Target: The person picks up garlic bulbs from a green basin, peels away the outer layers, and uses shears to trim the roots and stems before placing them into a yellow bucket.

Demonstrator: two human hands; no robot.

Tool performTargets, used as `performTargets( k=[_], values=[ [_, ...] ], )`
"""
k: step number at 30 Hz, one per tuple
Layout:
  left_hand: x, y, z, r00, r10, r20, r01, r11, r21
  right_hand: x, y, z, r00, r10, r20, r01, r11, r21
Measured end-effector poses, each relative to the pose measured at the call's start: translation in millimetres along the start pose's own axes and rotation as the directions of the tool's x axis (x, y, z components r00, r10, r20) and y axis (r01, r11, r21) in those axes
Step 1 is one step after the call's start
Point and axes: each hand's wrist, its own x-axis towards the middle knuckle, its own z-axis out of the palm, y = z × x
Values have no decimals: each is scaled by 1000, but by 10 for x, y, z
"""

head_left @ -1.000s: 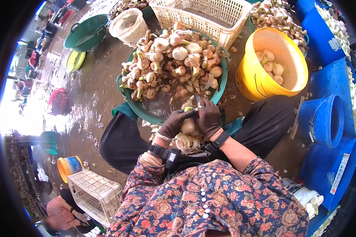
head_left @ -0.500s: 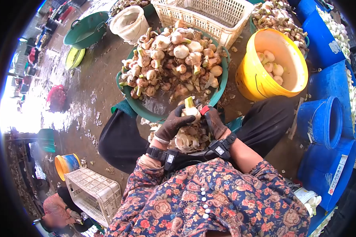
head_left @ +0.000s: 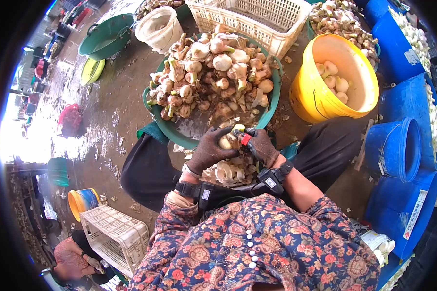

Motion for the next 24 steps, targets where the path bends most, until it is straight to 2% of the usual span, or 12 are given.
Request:
performTargets(
  k=[4,6,7,10,11,12,14,16,18,20,22,24],
  values=[
    [-21,-68,-110,955,-209,209,280,866,-414,11,-112,-183,991,-20,132,25,999,-36],
    [-47,-9,-148,954,-141,266,288,680,-674,101,24,-272,732,-583,351,657,741,-139],
    [-49,72,-147,963,-71,258,247,609,-754,123,124,-198,898,-167,408,14,935,353],
    [-72,156,75,980,-172,96,168,481,-860,141,252,-112,936,-208,286,147,965,219],
    [-36,164,163,981,-191,46,125,426,-896,22,59,-52,931,181,317,-330,790,516],
    [-28,145,165,980,-192,50,129,425,-896,32,87,-56,931,183,315,-331,789,518],
    [3,129,162,967,-251,38,210,703,-679,52,150,-70,790,-495,362,509,858,62],
    [22,136,135,969,-244,-31,174,768,-616,27,160,-140,882,-297,365,386,901,-200],
    [14,131,92,990,-86,-110,56,965,-255,247,197,9,881,72,468,-347,770,535],
    [-1,52,97,977,-206,-50,181,936,-302,73,18,-131,909,-18,416,-236,800,551],
    [0,-2,107,941,-306,-146,238,903,-358,-15,-197,-164,894,-221,390,209,975,74],
    [-1,-65,141,936,-330,-124,226,831,-508,-37,-203,-161,910,-65,409,-58,958,281]
  ],
)
